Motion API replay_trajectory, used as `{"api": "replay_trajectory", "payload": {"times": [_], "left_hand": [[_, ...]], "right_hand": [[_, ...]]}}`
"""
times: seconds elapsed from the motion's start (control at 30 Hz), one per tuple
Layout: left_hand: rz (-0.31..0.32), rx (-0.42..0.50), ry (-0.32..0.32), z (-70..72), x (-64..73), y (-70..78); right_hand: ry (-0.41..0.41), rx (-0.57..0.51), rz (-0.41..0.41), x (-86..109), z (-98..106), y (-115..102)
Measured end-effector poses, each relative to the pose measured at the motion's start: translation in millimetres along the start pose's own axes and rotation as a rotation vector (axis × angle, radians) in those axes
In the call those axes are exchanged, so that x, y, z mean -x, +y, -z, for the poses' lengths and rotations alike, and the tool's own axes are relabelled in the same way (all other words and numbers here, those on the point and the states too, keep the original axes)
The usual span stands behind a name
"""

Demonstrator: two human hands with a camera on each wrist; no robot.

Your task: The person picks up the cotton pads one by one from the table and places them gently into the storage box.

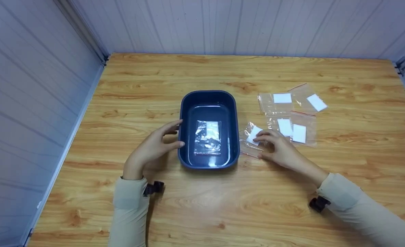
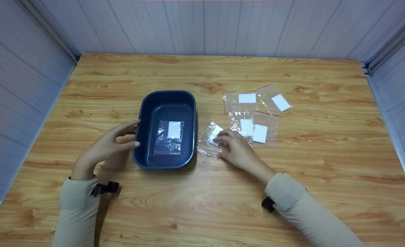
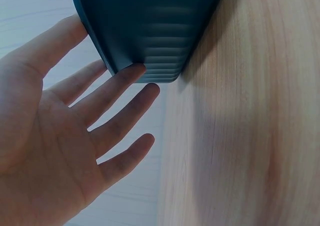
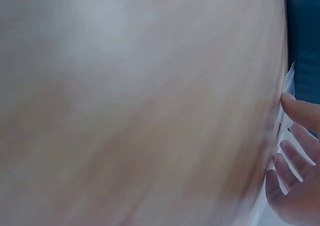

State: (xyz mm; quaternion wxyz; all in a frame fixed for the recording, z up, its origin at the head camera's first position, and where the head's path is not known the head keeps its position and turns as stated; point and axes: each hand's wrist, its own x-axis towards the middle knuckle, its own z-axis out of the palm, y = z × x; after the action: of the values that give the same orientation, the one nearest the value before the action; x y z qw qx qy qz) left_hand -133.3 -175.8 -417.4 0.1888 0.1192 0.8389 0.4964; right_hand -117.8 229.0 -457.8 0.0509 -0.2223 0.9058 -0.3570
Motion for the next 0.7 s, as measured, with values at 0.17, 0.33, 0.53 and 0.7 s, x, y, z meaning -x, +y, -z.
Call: {"api": "replay_trajectory", "payload": {"times": [0.17,0.33,0.53,0.7], "left_hand": [[0.007,0.013,-0.003,-0.2,0.1,-0.7],[0.01,0.014,-0.004,-0.3,0.0,-1.8],[0.014,-0.001,0.004,-0.3,-0.3,-2.4],[0.009,-0.017,0.01,-0.9,-1.0,-2.4]], "right_hand": [[0.006,0.013,0.002,-2.9,0.3,1.5],[0.012,-0.003,-0.015,-3.8,0.5,0.6],[0.032,-0.008,-0.016,-5.2,2.4,1.2],[0.042,-0.003,-0.013,-7.1,5.1,1.7]]}}
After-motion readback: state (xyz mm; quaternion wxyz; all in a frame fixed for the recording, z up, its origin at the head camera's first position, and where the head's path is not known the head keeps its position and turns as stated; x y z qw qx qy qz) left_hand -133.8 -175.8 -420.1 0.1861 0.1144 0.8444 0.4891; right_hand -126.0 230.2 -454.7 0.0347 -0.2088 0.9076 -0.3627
